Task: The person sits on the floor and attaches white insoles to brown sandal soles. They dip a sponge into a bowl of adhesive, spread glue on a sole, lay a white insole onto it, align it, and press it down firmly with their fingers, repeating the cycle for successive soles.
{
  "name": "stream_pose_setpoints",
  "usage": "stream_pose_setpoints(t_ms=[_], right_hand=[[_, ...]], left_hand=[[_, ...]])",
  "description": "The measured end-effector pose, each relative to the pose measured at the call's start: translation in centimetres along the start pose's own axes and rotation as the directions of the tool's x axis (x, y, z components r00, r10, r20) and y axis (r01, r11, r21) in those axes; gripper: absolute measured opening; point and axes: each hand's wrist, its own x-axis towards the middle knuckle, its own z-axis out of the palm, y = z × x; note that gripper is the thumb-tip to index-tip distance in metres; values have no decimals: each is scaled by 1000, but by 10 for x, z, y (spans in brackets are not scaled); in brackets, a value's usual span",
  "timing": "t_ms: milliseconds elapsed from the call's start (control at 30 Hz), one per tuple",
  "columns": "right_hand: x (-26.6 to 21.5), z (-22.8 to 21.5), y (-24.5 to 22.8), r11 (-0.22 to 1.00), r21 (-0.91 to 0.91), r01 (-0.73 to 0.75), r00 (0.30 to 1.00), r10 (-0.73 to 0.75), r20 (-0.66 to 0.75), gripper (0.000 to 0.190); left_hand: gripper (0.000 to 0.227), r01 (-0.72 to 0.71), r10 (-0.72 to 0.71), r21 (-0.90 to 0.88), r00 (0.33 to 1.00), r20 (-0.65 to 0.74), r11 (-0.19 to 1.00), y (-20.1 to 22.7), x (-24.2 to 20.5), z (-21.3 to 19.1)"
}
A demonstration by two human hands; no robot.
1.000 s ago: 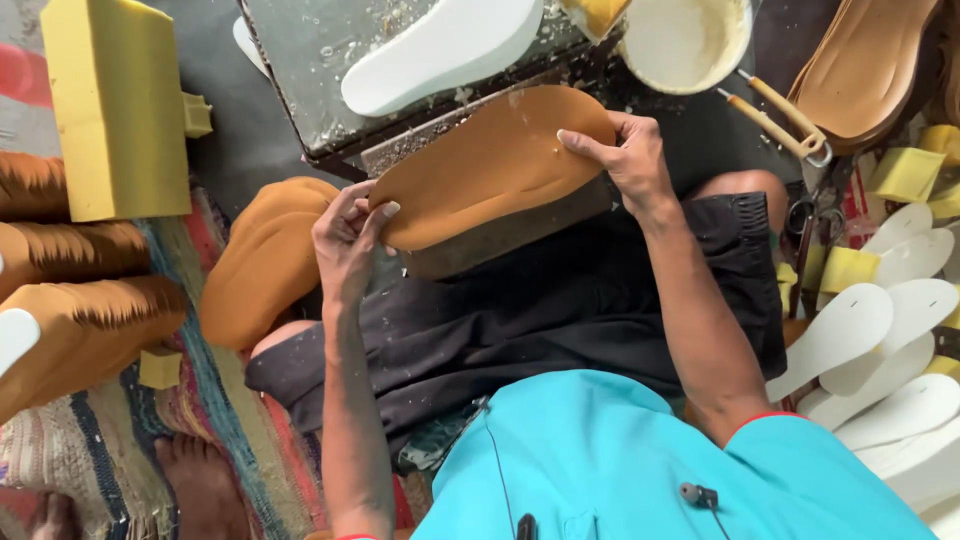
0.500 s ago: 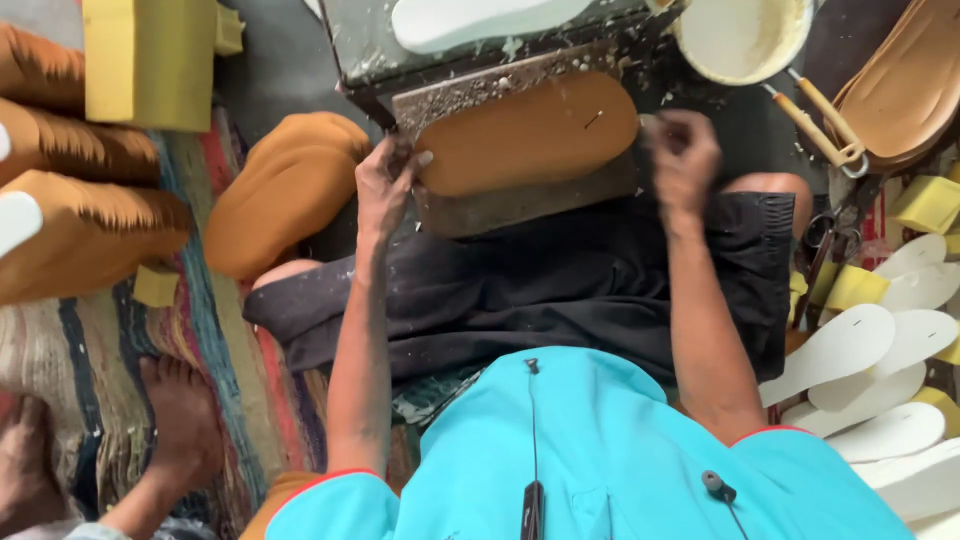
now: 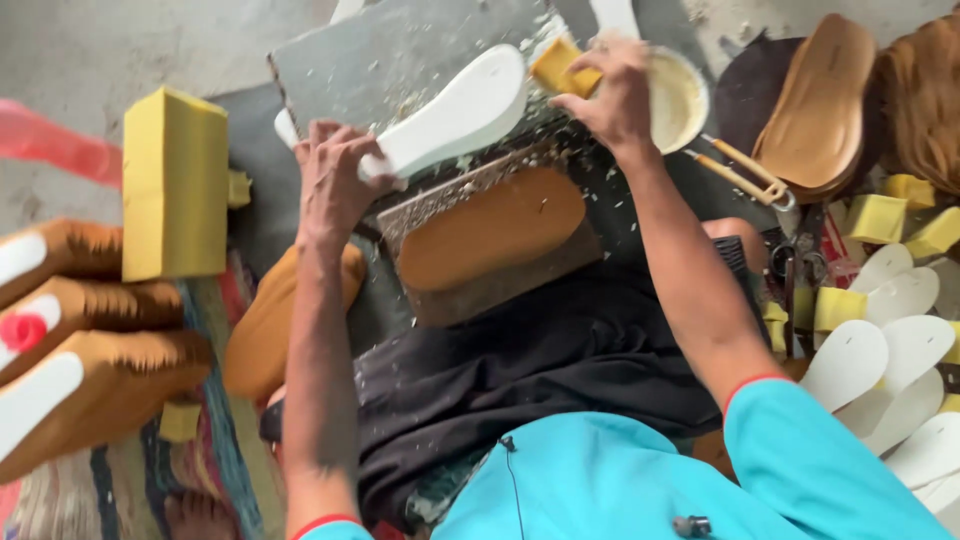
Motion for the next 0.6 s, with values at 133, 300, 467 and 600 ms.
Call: stream_pose_setpoints(t_ms=[133,300,467,600], right_hand=[[-30,0,46,978,49,-203,955,187,230,32],[-84,-60,40,410,621,-668,681,673,288,36],[-178,-89,58,-343,849,-401,369,788,493,43],[-128,-105,47,137,764,-630,557,766,322,42]], left_hand=[[50,185,-188,38,934,303,982,2,12,0],[111,60,-51,-68,990,135,996,45,55,28],[160,50,-43,-13,940,337,999,63,99,98],[145,60,-78,64,936,344,996,62,99,104]])
